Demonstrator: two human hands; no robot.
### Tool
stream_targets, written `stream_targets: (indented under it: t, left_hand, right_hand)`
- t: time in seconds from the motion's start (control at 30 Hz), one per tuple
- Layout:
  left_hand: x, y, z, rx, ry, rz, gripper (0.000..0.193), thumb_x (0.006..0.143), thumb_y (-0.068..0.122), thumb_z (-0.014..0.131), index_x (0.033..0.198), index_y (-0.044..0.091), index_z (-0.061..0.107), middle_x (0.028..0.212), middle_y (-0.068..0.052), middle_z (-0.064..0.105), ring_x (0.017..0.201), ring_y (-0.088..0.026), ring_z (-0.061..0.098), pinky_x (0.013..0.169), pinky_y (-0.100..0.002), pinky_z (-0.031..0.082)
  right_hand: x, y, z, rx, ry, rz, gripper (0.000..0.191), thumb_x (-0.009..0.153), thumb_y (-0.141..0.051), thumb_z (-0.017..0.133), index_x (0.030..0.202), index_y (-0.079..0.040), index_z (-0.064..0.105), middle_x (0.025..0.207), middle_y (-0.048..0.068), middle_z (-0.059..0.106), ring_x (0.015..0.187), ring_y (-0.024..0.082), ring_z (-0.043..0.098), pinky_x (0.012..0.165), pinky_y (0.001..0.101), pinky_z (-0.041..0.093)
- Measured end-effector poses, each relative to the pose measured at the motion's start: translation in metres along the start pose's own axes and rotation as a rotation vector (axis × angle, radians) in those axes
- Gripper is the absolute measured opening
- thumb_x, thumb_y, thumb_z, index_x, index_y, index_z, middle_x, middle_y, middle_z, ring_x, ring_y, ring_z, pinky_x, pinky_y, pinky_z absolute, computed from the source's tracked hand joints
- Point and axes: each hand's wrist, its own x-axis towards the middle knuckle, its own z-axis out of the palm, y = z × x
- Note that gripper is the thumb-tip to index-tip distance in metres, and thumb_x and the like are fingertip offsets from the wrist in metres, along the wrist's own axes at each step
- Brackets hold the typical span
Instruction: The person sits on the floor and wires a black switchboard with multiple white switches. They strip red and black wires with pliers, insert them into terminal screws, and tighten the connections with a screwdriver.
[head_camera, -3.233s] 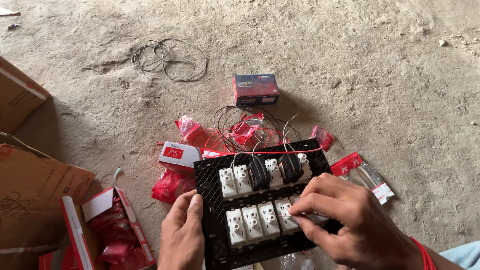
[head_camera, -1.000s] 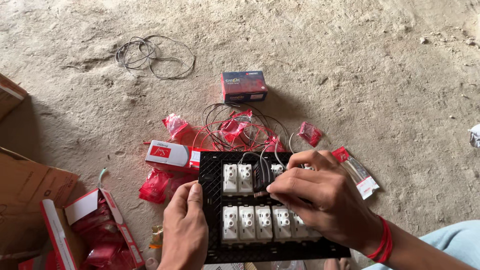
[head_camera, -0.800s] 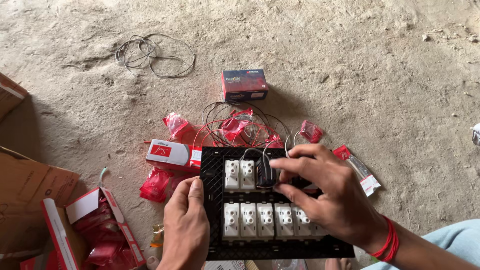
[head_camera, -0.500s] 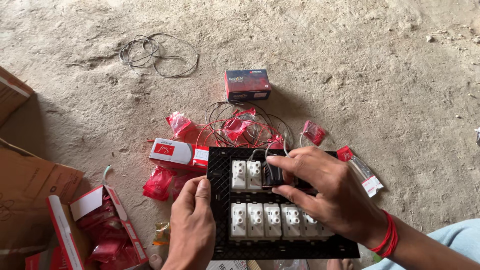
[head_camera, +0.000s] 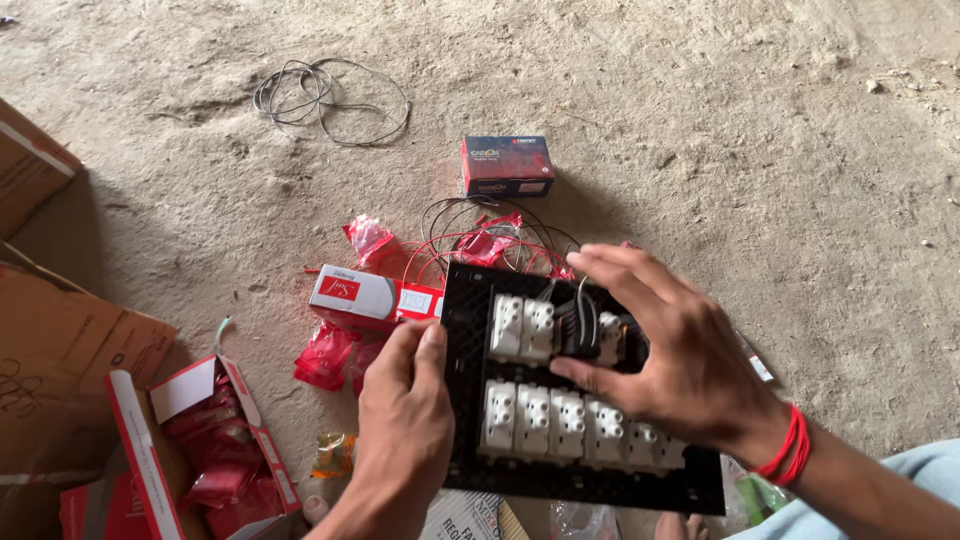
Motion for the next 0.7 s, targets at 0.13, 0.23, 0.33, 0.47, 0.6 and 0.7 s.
stream_targets:
  t: [0.13, 0.23, 0.33, 0.47, 0.6, 0.7]
  left_hand:
    - [0.000, 0.016, 0.000, 0.038, 0.016, 0.031, 0.035, 0.099, 0.037, 0.052, 0.108, 0.007, 0.068, 0.078, -0.008, 0.068, 0.076, -0.014, 0.059, 0.075, -0.032, 0.049]
    - [0.000, 0.019, -0.001, 0.026, -0.005, 0.024, 0.037, 0.100, 0.040, 0.053, 0.108, 0.007, 0.069, 0.079, -0.008, 0.069, 0.077, -0.015, 0.059, 0.076, -0.032, 0.050]
    - [0.000, 0.017, -0.001, 0.017, -0.013, 0.033, 0.037, 0.098, 0.038, 0.052, 0.107, 0.007, 0.069, 0.080, -0.008, 0.070, 0.078, -0.014, 0.059, 0.077, -0.032, 0.050]
    - [0.002, 0.017, -0.002, 0.055, -0.011, 0.035, 0.036, 0.098, 0.038, 0.053, 0.107, 0.007, 0.070, 0.079, -0.008, 0.070, 0.077, -0.014, 0.060, 0.077, -0.032, 0.050]
    - [0.001, 0.023, -0.004, -0.004, -0.012, -0.026, 0.036, 0.098, 0.038, 0.053, 0.106, 0.008, 0.071, 0.082, -0.009, 0.072, 0.079, -0.016, 0.060, 0.078, -0.034, 0.051]
    - [0.001, 0.030, -0.007, 0.091, 0.019, -0.025, 0.038, 0.098, 0.044, 0.056, 0.109, 0.011, 0.072, 0.089, -0.009, 0.077, 0.085, -0.017, 0.070, 0.084, -0.034, 0.051]
  right_hand:
    - [0.007, 0.012, 0.001, 0.212, -0.245, 0.249, 0.070, 0.071, -0.056, 0.080, 0.119, -0.008, 0.063, 0.105, 0.010, 0.075, 0.084, 0.024, 0.078, 0.072, 0.0405, 0.063]
    - [0.009, 0.017, 0.002, 0.254, -0.312, 0.330, 0.067, 0.068, -0.054, 0.081, 0.114, -0.009, 0.064, 0.087, 0.007, 0.078, 0.071, 0.021, 0.080, 0.065, 0.0385, 0.065]
    - [0.009, 0.017, 0.002, 0.299, -0.279, 0.278, 0.064, 0.070, -0.051, 0.082, 0.111, -0.006, 0.063, 0.087, 0.006, 0.078, 0.070, 0.019, 0.079, 0.064, 0.0371, 0.064]
    - [0.009, 0.014, 0.000, 0.326, -0.224, 0.214, 0.057, 0.071, -0.048, 0.084, 0.106, -0.006, 0.067, 0.092, 0.007, 0.077, 0.075, 0.018, 0.078, 0.066, 0.0355, 0.063]
    - [0.010, 0.011, -0.001, 0.329, -0.230, 0.231, 0.057, 0.070, -0.049, 0.084, 0.104, -0.006, 0.067, 0.088, 0.006, 0.076, 0.074, 0.017, 0.078, 0.067, 0.0341, 0.063]
    - [0.011, 0.011, -0.001, 0.354, -0.169, 0.192, 0.054, 0.075, -0.047, 0.082, 0.106, -0.006, 0.068, 0.089, 0.007, 0.077, 0.076, 0.018, 0.078, 0.068, 0.0360, 0.062]
